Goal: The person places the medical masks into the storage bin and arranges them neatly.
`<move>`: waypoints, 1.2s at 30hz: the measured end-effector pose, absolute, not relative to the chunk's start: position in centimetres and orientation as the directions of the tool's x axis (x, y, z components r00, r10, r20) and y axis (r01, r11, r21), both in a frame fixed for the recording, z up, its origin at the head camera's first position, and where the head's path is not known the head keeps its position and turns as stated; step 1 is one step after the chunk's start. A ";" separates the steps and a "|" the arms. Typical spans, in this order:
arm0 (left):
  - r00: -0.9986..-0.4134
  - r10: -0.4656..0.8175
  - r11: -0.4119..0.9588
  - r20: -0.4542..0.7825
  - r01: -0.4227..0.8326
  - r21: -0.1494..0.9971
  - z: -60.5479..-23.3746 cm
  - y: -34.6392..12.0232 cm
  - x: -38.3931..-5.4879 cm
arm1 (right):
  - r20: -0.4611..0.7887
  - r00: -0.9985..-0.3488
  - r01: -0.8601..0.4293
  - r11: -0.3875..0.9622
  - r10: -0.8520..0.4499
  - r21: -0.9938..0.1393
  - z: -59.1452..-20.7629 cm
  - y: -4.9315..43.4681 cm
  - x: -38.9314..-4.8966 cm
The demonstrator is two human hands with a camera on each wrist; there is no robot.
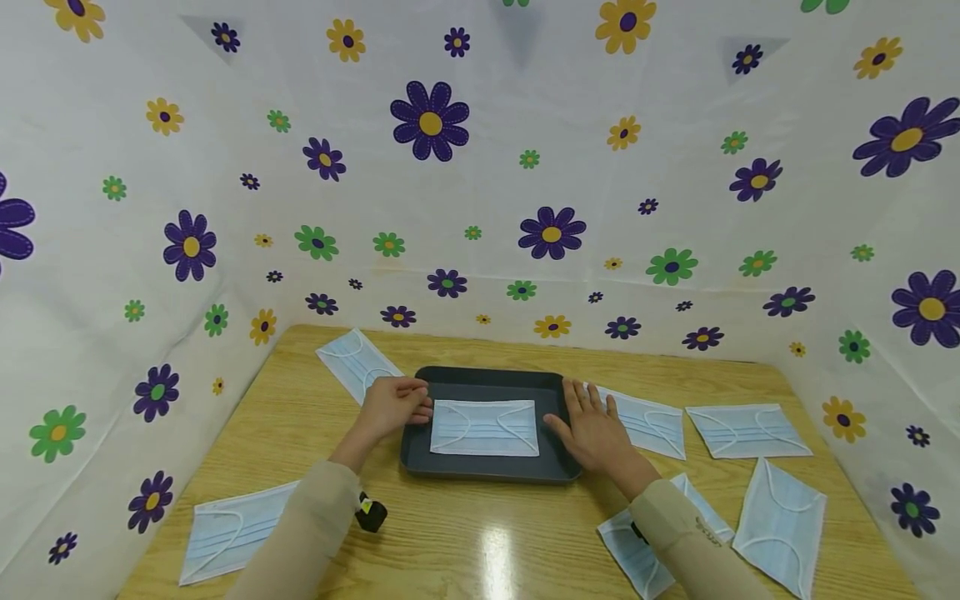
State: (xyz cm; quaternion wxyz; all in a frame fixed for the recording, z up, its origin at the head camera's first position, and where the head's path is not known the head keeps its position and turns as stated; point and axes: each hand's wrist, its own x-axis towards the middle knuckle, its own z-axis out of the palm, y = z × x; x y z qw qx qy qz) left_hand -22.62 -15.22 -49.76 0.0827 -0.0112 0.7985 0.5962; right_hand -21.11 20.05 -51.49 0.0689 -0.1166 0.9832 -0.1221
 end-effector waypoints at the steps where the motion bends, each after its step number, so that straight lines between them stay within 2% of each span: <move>1: -0.987 0.084 0.283 -0.137 -0.109 0.953 -49.7 -15.4 -22.7 | -0.107 -0.963 -0.212 0.943 -0.246 -0.255 -51.5 20.1 -21.1; 11: -0.994 0.038 0.258 -0.106 -0.093 0.962 -50.3 -18.9 -23.9 | -0.108 -0.963 -0.212 0.940 -0.248 -0.266 -51.7 20.3 -21.0; 25: -0.975 -0.119 0.331 -0.187 -0.217 0.919 -49.2 -26.3 -26.1 | -0.108 -0.961 -0.217 0.939 -0.253 -0.268 -51.1 19.9 -21.2; 36: -0.955 -0.234 0.372 -0.182 -0.261 0.891 -50.2 -28.5 -27.4 | -0.101 -0.961 -0.224 0.938 -0.258 -0.267 -51.1 20.2 -20.9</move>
